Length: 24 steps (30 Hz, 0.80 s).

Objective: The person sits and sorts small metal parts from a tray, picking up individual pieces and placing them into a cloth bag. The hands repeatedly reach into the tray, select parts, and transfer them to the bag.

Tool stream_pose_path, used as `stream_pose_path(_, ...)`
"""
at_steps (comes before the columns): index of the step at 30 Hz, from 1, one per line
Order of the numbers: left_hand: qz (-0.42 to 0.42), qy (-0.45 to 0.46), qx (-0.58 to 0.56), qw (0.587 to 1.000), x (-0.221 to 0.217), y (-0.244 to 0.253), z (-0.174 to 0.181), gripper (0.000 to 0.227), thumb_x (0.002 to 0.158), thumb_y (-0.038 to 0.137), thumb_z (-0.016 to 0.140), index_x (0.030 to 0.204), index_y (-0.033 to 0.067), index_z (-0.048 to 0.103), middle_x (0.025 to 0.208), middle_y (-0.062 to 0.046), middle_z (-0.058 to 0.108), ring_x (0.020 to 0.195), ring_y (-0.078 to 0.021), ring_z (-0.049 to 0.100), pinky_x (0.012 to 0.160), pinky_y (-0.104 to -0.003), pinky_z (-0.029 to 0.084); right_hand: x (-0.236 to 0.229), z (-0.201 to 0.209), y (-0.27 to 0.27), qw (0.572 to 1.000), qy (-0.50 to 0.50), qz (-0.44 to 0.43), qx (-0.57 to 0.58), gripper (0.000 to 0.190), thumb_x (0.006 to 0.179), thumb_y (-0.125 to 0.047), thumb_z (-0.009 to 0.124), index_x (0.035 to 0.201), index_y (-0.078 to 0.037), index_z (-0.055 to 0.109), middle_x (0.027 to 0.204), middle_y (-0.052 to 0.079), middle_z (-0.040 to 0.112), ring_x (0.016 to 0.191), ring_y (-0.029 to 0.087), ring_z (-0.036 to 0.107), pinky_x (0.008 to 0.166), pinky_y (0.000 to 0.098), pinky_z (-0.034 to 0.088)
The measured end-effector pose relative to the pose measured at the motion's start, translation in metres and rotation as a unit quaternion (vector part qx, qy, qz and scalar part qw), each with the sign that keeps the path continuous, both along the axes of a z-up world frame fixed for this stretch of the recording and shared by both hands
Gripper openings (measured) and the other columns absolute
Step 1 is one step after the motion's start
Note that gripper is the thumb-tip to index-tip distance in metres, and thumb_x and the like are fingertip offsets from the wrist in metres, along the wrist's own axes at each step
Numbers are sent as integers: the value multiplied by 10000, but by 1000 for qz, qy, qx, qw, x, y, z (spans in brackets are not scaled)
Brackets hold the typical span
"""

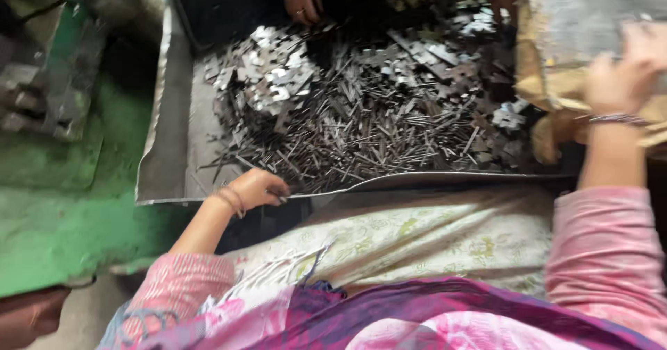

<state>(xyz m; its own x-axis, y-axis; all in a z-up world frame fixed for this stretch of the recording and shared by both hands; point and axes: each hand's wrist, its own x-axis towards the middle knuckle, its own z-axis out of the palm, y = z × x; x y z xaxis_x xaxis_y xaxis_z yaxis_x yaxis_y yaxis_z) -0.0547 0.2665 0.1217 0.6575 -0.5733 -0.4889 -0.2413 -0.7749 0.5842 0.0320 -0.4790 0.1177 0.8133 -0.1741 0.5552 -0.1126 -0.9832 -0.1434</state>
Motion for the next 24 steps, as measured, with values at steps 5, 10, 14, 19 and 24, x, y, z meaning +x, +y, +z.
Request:
stream_pose_path(5,-67,-172,106,977,-20,-4,1,211,835,221,740,1030,159,792,976,-82,778,912,-295,737,826,-402,588,-81,46,181,958,-84,210,174,252,907,62,633,1145,34,712,1178,207,701,1192,379,655,1107,452,518)
stream_pose_path(10,-36,-283,-9,958,-35,-13,53,200,880,156,683,1056,152,777,1019,-61,782,886,-275,756,753,-378,606,-147,66,298,889,-16,288,356,370,821,56,602,1152,-37,738,1174,162,738,1152,310,698,1041,394,535)
stream_pose_path(14,-25,-343,-95,934,-52,-46,135,233,844,118,709,1070,130,766,1026,-61,780,860,-256,756,728,-333,613,-185,54,351,747,164,353,539,302,867,-33,643,1147,-50,756,1112,99,782,1023,183,753,924,335,597)
stream_pose_path(19,-35,-481,-123,868,-86,-110,237,268,819,-10,666,1065,64,745,983,-81,765,877,-240,759,748,-333,612,-212,55,388,479,422,393,662,417,1025,-349,560,1247,-44,739,1088,102,791,918,149,730,835,348,588)
stream_pose_path(24,-139,-579,-180,783,-133,-181,272,313,862,77,678,1135,-75,707,1012,-184,734,956,-329,747,826,-409,617,-227,98,396,230,381,287,848,635,1051,-471,478,1505,-28,484,1329,96,647,1145,169,683,1008,384,577)
